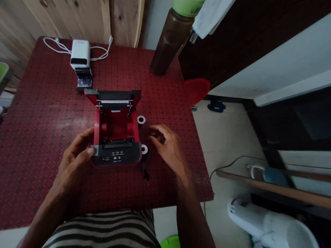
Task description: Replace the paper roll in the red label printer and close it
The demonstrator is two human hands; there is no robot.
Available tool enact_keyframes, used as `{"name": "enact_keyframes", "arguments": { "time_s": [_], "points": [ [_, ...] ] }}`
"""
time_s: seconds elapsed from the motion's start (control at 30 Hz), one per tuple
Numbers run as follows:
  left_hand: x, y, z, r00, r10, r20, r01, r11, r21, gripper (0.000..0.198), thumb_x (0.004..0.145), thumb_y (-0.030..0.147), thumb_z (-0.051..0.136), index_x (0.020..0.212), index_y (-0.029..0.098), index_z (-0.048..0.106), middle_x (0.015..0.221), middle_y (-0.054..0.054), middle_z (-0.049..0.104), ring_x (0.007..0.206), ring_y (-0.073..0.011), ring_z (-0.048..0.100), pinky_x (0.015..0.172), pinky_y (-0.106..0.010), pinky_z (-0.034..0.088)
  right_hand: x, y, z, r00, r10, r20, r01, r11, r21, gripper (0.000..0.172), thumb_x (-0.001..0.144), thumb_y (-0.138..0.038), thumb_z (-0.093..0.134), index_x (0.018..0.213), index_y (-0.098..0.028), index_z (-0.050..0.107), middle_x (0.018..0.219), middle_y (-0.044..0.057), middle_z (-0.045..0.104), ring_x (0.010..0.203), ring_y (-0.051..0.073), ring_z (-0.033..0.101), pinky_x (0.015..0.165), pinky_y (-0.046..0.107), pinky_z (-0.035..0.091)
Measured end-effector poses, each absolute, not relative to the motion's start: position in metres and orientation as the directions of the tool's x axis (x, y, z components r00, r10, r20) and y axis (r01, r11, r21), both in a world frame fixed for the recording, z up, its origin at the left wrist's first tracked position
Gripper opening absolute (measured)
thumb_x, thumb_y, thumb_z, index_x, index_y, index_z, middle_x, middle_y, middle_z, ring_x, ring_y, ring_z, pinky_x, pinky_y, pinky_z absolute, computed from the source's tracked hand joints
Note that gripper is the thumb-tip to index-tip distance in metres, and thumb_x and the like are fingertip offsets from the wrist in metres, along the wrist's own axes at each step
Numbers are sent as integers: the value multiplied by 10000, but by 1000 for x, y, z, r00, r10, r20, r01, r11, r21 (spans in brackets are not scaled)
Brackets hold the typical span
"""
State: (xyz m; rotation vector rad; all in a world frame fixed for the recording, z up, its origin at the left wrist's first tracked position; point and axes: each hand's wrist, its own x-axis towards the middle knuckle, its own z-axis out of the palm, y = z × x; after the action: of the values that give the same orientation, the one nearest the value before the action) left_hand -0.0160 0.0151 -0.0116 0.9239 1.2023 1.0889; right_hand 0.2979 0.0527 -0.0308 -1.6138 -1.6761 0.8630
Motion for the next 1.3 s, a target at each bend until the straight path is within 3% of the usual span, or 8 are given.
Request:
{"name": "enact_keyframes", "arguments": {
  "time_s": [0.17, 0.37, 0.57, 0.67, 0.8, 0.93, 1.13, 1.3],
  "points": [
    [-13, 15, -9, 13, 966, -257, -152, 256, 955, 616, 991, 521, 903, 1558, 324, 761, 1497, -56, 814, 1216, -281, 798, 1038, -395, 644, 302, 19, -21, -118, 990, -78, 569, 4, -823, 236, 944, -219, 739, 1116, -290, 886, 1088, 49, 892, 882, 241, 827, 755, 368, 646],
    [-12, 16, -8, 0, 967, -253, -140, 250, 958, 606, 993, 530, 898, 1545, 322, 764, 1548, -62, 791, 1217, -286, 798, 1033, -405, 644, 277, 13, -36, -108, 994, -2, 528, 55, -848, 280, 927, -183, 731, 1136, -300, 876, 1238, 60, 894, 1153, 273, 841, 1036, 457, 665],
    [-13, 16, -9, 10, 969, -248, -140, 247, 959, 614, 996, 542, 895, 1550, 320, 754, 1508, -63, 804, 1212, -286, 795, 1041, -418, 641, 282, 3, -30, -47, 998, 38, 525, 57, -849, 317, 954, -185, 697, 1219, -282, 842, 1267, 64, 890, 1190, 265, 847, 1063, 473, 674],
    [-13, 16, -8, 6, 967, -256, -142, 254, 957, 617, 991, 545, 894, 1545, 316, 753, 1510, -70, 800, 1217, -297, 793, 1055, -445, 643, 292, -5, 3, -25, 998, 50, 537, 56, -842, 374, 991, -175, 688, 1323, -306, 801, 1272, 44, 889, 1137, 243, 867, 950, 405, 699],
    [-13, 16, -6, 5, 961, -275, -123, 274, 954, 644, 980, 569, 887, 1547, 302, 742, 1477, -84, 808, 1237, -316, 785, 1031, -460, 650, 285, 5, 55, -181, 970, 164, 680, 243, -691, 401, 1037, -170, 737, 1403, -331, 764, 1293, 22, 872, 1131, 238, 849, 1019, 408, 681],
    [-14, 16, -5, 5, 957, -289, -100, 288, 952, 647, 974, 564, 887, 1536, 283, 734, 1352, -89, 837, 1309, -343, 763, 1030, -466, 646, 249, 38, 77, -418, 847, 328, 730, 528, -435, 285, 1085, -129, 746, 1362, -198, 735, 1234, 89, 877, 1111, 257, 823, 1031, 408, 670],
    [-14, 16, -5, 42, 961, -273, -135, 276, 951, 632, 988, 556, 887, 1524, 268, 716, 1372, -90, 824, 1187, -302, 783, 1060, -468, 636, 191, 72, 75, -531, 847, -13, 843, 527, -104, 251, 1056, 31, 660, 1093, -178, 795, 1054, 120, 862, 1044, 301, 792, 917, 417, 642],
    [-14, 17, -4, 57, 959, -277, -153, 283, 947, 627, 1002, 533, 874, 1538, 256, 703, 1475, -114, 794, 1268, -312, 768, 1108, -477, 628, 166, 92, 76, -414, 863, -291, 904, 428, -17, 338, 1122, 6, 552, 1256, -160, 814, 1184, 162, 877, 1226, 330, 802, 984, 429, 620]
  ]
}}
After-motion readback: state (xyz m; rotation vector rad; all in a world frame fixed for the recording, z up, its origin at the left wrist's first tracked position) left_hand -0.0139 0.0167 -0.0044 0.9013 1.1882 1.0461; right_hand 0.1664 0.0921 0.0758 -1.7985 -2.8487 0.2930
